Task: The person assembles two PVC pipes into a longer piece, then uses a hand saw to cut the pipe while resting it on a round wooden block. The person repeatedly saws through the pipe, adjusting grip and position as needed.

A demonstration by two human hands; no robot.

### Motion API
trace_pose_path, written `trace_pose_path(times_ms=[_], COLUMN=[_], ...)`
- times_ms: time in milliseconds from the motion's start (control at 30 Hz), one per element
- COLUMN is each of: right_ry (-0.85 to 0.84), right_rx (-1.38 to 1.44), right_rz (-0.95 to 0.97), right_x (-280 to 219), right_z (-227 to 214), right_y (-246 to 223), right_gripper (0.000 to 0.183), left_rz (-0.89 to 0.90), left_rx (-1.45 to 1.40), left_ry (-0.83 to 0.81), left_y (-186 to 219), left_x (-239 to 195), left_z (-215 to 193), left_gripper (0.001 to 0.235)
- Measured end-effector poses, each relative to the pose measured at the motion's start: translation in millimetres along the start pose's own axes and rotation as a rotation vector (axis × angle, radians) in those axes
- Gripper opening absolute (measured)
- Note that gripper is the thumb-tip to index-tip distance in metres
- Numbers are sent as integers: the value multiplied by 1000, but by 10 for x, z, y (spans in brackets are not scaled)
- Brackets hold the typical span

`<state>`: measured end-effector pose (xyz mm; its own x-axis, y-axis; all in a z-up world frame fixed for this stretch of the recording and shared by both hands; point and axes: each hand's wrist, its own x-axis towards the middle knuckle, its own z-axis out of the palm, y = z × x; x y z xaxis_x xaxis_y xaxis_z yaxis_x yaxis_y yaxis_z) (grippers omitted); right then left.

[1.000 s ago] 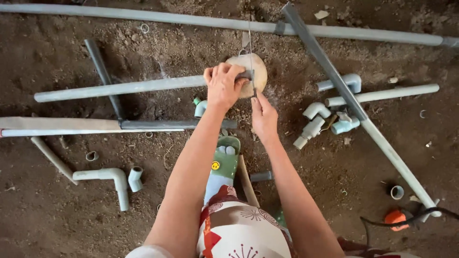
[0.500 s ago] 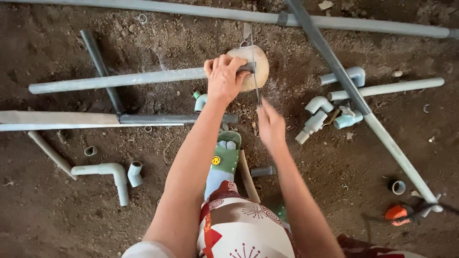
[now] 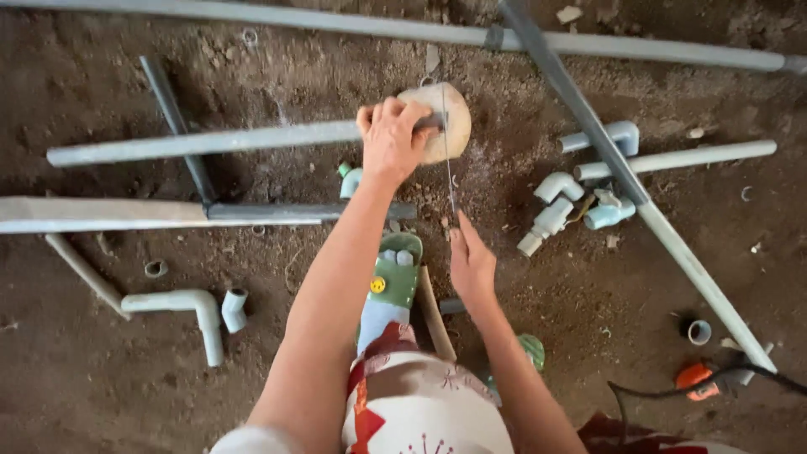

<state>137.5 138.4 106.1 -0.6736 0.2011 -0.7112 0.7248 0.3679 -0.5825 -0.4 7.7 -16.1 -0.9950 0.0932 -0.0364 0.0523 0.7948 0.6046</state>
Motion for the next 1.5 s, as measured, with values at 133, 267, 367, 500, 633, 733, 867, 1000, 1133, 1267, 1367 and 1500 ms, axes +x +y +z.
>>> trace_pose_path(times_ms=[133, 267, 367, 500, 633, 733, 867, 1000, 1133, 1267, 1367, 1500], right_ry=[24, 35, 30, 59, 57, 36, -2, 4, 6, 29, 32, 41], right_rx=[-57, -63, 14, 38, 110, 92, 105, 64, -11, -74, 42, -33], right_rz=[-82, -200, -204, -288, -222, -142, -194, -189, -111, -165, -226, -231], right_x=[233, 780, 807, 900, 549, 470, 477, 492, 268, 375, 670, 626], right_z=[-27, 62, 64, 128, 151, 121, 136, 124, 90, 84, 120, 84], right_y=[-183, -294, -278, -72, 19, 26, -60, 69, -116, -247, -410, -493], right_gripper=[44, 46, 45, 48, 46, 45, 44, 43, 44, 42, 43, 42], left_rz=[18, 6, -8, -20, -14, -11, 44, 49, 21, 33, 24, 4], left_rx=[33, 38, 36, 49, 26, 15, 28, 41, -6, 29, 35, 41], left_ry=[7, -22, -44, -53, -84, -80, -82, -77, -76, -69, -87, -74], left_y=[49, 61, 57, -1, -31, -82, -120, -61, 12, -52, -44, 49], left_x=[3, 56, 61, 120, 107, 151, 168, 107, 69, 55, 78, 100], left_z=[-27, -51, -44, -45, -69, -127, -146, -183, -228, -134, -104, -146], left_gripper=[29, 26, 26, 29, 27, 26, 27, 26, 29, 29, 28, 28])
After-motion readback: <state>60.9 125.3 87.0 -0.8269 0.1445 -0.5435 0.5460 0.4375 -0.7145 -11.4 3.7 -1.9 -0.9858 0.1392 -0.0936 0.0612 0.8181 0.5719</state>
